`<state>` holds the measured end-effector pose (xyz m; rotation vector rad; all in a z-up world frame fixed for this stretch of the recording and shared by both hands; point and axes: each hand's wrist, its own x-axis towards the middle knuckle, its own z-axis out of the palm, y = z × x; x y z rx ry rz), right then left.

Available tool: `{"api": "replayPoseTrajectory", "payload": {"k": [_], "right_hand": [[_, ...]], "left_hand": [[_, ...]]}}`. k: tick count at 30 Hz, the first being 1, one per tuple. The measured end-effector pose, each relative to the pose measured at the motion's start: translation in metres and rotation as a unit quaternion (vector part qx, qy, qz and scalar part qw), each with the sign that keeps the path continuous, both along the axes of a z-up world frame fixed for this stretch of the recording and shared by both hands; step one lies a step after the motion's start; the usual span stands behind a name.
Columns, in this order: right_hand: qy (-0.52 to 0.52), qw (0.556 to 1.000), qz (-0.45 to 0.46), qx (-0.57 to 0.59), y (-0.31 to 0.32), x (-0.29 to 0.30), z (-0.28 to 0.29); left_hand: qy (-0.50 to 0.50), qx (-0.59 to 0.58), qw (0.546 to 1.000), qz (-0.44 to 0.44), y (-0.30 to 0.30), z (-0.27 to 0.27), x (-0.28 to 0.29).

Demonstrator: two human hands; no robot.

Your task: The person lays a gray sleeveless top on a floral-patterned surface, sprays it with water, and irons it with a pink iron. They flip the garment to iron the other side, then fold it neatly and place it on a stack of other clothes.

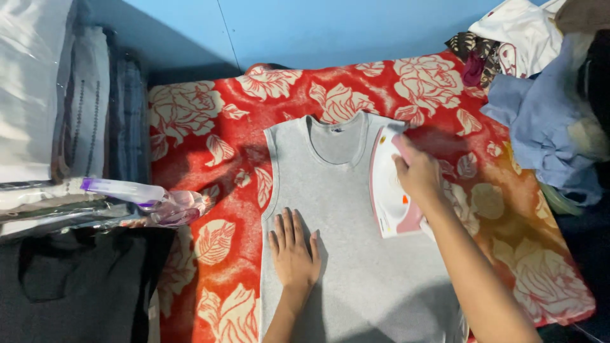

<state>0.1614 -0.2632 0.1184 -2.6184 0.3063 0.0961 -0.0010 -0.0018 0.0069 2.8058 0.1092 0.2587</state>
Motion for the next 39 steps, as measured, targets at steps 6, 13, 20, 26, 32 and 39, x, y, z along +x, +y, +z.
{"api": "replayPoseTrajectory", "payload": {"k": [6,13,20,26,32,39], "right_hand": [[-0.101,0.983,0.059,-0.143,-0.005,0.093,-0.047],[-0.025,0.987,0.020,-0.160,-0.010,0.077,-0.029],[-0.065,0.982,0.134,-0.121,-0.012,-0.037,-0.008],[-0.068,0.963,0.080,-0.246,-0.067,-0.094,-0.015],[0.000,0.966,-0.017,-0.259,-0.194,-0.124,-0.032],[-0.305,0.821,0.038,-0.481,-0.193,-0.126,-0.052]], "left_hand": [[-0.041,-0.031,0.999,0.002,-0.003,0.012,0.003],[-0.018,-0.024,1.000,0.002,-0.003,0.009,0.004],[-0.029,-0.023,0.999,0.002,-0.001,0.007,0.002],[-0.107,-0.160,0.981,0.004,0.007,0.001,-0.008],[-0.114,-0.095,0.987,0.060,0.037,-0.003,-0.049],[-0.124,-0.123,0.979,0.106,0.056,-0.014,-0.034]]}}
